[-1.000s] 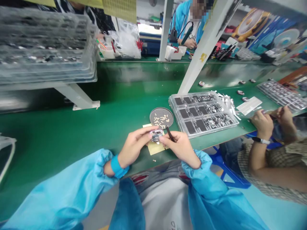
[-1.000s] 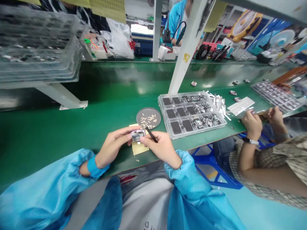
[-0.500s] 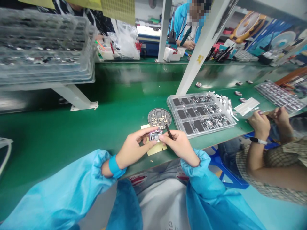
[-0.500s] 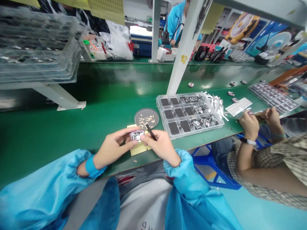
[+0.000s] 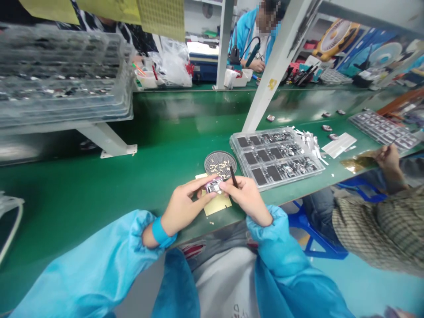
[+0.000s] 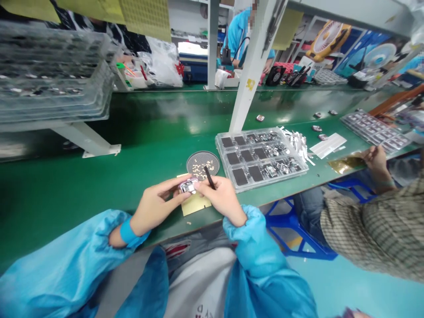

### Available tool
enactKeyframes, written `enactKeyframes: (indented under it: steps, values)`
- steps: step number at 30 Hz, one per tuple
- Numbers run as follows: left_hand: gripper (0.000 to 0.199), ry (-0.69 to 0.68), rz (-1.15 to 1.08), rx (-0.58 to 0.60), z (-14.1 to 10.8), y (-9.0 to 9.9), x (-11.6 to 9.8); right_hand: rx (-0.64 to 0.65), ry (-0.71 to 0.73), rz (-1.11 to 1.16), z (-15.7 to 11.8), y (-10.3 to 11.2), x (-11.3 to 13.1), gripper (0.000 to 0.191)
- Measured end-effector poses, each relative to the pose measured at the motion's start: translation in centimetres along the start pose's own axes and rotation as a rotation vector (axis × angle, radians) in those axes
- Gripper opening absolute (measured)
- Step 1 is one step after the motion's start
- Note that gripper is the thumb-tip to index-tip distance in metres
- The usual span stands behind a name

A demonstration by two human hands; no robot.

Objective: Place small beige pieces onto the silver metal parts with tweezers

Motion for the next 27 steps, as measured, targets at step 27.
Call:
enactKeyframes:
  steps: [27]
  values:
    - [0.041,0.098,-0.188,-0.041,0.3,0.5,0.7,-0.109,0.077,0.03,1.7,-3.3,0.6,0.027]
Point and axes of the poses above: each hand's wrist, its own z-axis towards the middle knuckle, its own y-axis out of the back of the hand, x = y × z, the point moved 1 cm from there along z, towards the middle knuckle, and after that the axes turned 13 degrees about -z, right-handed, at the moved point
